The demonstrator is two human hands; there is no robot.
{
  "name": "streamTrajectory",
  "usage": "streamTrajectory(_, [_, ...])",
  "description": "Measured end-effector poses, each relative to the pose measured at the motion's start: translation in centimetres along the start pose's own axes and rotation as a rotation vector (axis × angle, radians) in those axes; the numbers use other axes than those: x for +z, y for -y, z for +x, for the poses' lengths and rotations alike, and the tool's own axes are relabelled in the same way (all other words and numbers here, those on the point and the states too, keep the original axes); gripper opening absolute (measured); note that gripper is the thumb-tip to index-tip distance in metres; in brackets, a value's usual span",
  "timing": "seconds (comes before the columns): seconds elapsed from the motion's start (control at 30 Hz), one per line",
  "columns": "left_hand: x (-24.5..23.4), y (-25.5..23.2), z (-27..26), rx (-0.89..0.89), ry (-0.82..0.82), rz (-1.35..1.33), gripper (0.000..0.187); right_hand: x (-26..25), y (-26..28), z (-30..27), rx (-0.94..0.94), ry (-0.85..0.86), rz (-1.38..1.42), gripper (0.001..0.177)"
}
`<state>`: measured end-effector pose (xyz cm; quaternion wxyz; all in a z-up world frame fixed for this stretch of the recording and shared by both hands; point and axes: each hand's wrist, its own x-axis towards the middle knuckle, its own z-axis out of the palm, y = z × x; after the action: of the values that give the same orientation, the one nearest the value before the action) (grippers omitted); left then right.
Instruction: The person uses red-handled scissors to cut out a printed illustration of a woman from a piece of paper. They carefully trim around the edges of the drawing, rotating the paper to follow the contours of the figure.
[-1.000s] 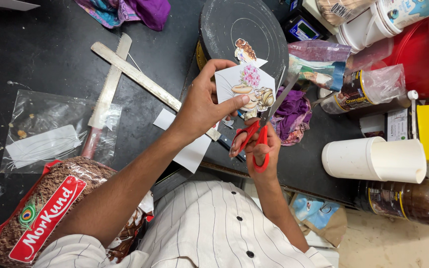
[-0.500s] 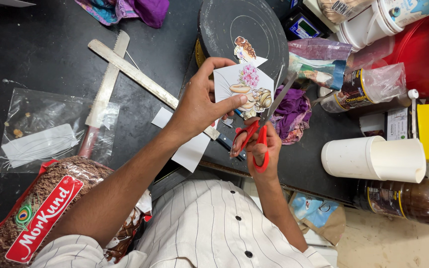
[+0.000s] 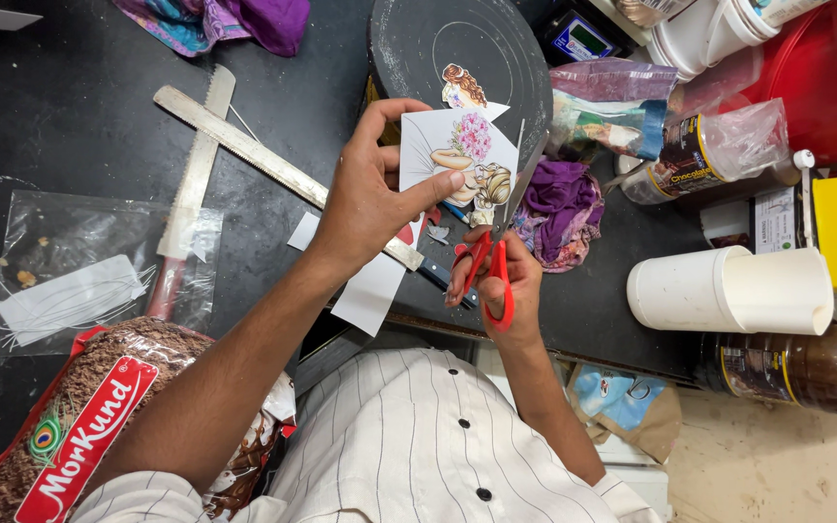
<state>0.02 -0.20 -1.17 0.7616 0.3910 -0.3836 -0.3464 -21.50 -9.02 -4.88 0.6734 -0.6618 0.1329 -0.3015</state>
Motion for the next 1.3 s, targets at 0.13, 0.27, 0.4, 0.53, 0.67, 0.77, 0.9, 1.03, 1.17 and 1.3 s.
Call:
streamTrajectory(0.13, [0.0, -0.1, -0.1, 0.010, 0.006, -0.016, 0.059, 0.2, 0.1, 0.0, 0.002, 0.003, -0.016, 0.083])
streamTrajectory(0.27, [0.0, -0.4, 0.0, 0.021, 0.012, -0.007, 0.060, 0.4, 0.4, 0.0, 0.006, 0.001, -0.036, 0.084])
streamTrajectory(0.4, [-0.1, -0.7, 0.0, 0.033, 0.013, 0.014, 0.061, 0.5, 0.6, 0.0, 0.016, 0.002, -0.054, 0.084])
streamTrajectory(0.53, [-0.2, -0.8, -0.1, 0.019, 0.010, -0.004, 0.064, 0.6, 0.8, -0.1, 0.030, 0.006, -0.067, 0.084])
streamTrajectory(0.67, [-0.4, -0.8, 0.0, 0.079, 0.020, 0.043, 0.065, 0.5, 0.8, -0.1, 0.046, 0.011, -0.055, 0.084])
streamTrajectory(0.77, [-0.5, -0.7, 0.0, 0.067, 0.019, 0.041, 0.066, 0.4, 0.7, -0.1, 0.054, 0.014, -0.050, 0.084])
streamTrajectory(0.9, [-0.7, -0.6, 0.0, 0.097, 0.023, 0.051, 0.066, 0.3, 0.7, -0.1, 0.057, 0.024, -0.043, 0.083])
streamTrajectory(1.03, [-1.0, -0.7, 0.0, 0.104, 0.020, 0.080, 0.066, 0.1, 0.7, -0.2, 0.065, 0.036, -0.055, 0.082])
streamTrajectory(1.17, [-1.2, -0.9, 0.1, 0.116, 0.011, 0.140, 0.066, 0.0, 0.7, -0.2, 0.083, 0.044, -0.077, 0.081])
streamTrajectory(1.3, [-1.6, -1.3, 0.1, 0.134, 0.023, 0.179, 0.067, -0.2, 0.7, -0.2, 0.102, 0.067, -0.078, 0.080])
